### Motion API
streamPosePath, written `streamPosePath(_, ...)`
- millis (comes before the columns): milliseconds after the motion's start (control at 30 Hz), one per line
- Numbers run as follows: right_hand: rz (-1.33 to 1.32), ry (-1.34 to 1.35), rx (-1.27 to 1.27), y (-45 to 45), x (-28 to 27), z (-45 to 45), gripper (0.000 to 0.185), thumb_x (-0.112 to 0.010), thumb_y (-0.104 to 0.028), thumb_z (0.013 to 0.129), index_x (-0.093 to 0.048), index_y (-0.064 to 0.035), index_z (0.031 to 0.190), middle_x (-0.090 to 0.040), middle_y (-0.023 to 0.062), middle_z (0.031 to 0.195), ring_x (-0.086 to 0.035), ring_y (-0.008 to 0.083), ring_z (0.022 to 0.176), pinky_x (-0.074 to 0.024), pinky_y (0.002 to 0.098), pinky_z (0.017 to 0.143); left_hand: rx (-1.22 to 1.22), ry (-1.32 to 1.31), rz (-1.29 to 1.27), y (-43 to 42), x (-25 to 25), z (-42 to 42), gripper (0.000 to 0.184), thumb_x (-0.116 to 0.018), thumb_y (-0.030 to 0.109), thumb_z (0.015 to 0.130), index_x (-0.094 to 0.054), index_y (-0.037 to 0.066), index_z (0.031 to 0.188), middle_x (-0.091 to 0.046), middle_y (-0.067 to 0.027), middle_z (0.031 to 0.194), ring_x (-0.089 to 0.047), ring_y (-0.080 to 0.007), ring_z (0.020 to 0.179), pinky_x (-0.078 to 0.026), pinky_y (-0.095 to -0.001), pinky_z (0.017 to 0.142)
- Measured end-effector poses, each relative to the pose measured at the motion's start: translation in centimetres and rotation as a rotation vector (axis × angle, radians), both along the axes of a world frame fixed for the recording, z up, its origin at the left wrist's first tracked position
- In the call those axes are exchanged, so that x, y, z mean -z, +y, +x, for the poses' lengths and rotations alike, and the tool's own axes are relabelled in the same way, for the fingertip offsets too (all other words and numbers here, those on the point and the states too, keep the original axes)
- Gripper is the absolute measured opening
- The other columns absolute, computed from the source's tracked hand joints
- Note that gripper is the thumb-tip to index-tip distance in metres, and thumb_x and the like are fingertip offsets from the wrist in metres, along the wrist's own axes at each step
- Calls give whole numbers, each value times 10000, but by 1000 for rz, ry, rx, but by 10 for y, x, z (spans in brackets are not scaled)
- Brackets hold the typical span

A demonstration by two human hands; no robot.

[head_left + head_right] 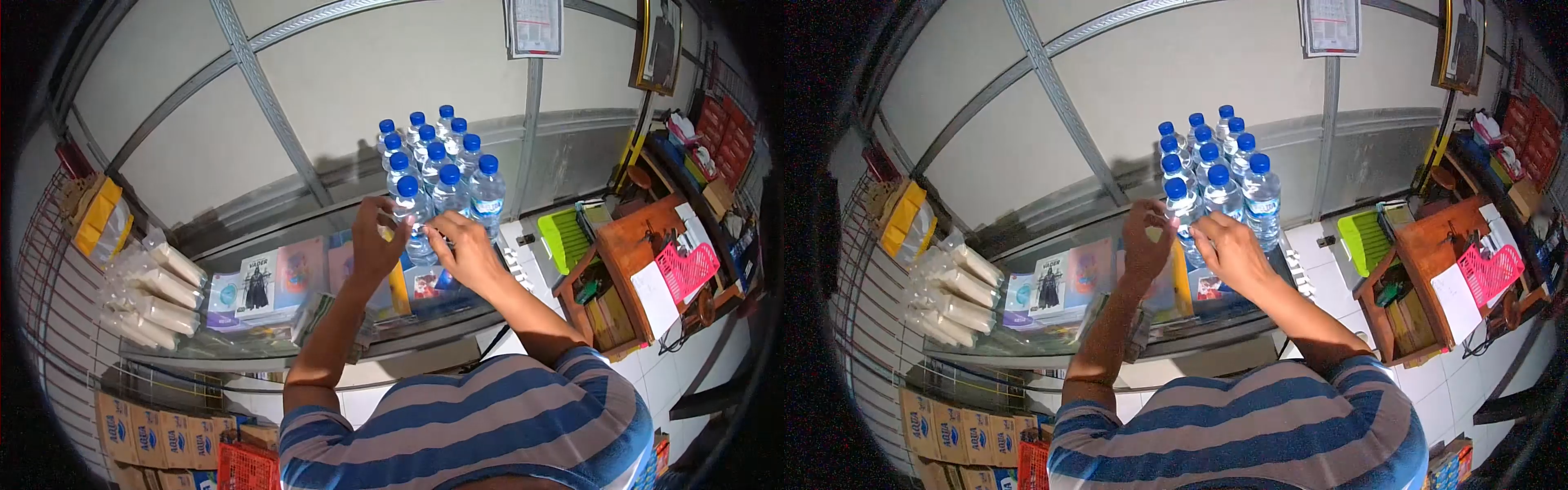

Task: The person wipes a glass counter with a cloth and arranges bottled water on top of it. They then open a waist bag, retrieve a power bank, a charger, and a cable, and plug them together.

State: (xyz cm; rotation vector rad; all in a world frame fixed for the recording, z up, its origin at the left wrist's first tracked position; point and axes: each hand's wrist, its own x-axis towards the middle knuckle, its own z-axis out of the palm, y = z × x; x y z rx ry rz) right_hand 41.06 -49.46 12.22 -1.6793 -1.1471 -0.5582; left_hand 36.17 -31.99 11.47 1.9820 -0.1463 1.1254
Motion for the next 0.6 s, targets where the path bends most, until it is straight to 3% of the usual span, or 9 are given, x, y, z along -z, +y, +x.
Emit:
streamPosePath(133,-57,-3,42,9,2,2,53,-589,-47,863,-615,-2,852,-574,106,754,-525,267,571,-432,353,542,22,68,66,6,2,5,355,-740,64,747,-522,36,1026,-537,-74,921,-511,-145,656,-447,-279,599)
streamPosePath(333,-33,-4,127,13,-5,-2,60,-599,-63,860,-602,-4,856,-571,104,731,-530,265,565,-431,362,534,80,57,56,11,6,13,318,-704,17,738,-530,11,1003,-537,-76,951,-507,-127,690,-455,-272,633)
streamPosePath(500,-107,38,209,8,-5,0,92,-612,-82,853,-598,-1,811,-563,102,670,-510,259,528,-420,355,513,181,98,-117,9,10,13,363,-740,65,727,-528,37,1020,-514,-94,962,-485,-162,670,-440,-278,612)
streamPosePath(600,-86,163,276,-10,-9,-1,134,-624,-104,846,-607,9,776,-559,103,617,-492,250,497,-413,343,500,21,-146,222,19,19,19,336,-712,43,727,-536,45,1014,-510,-97,963,-485,-182,698,-439,-294,623)
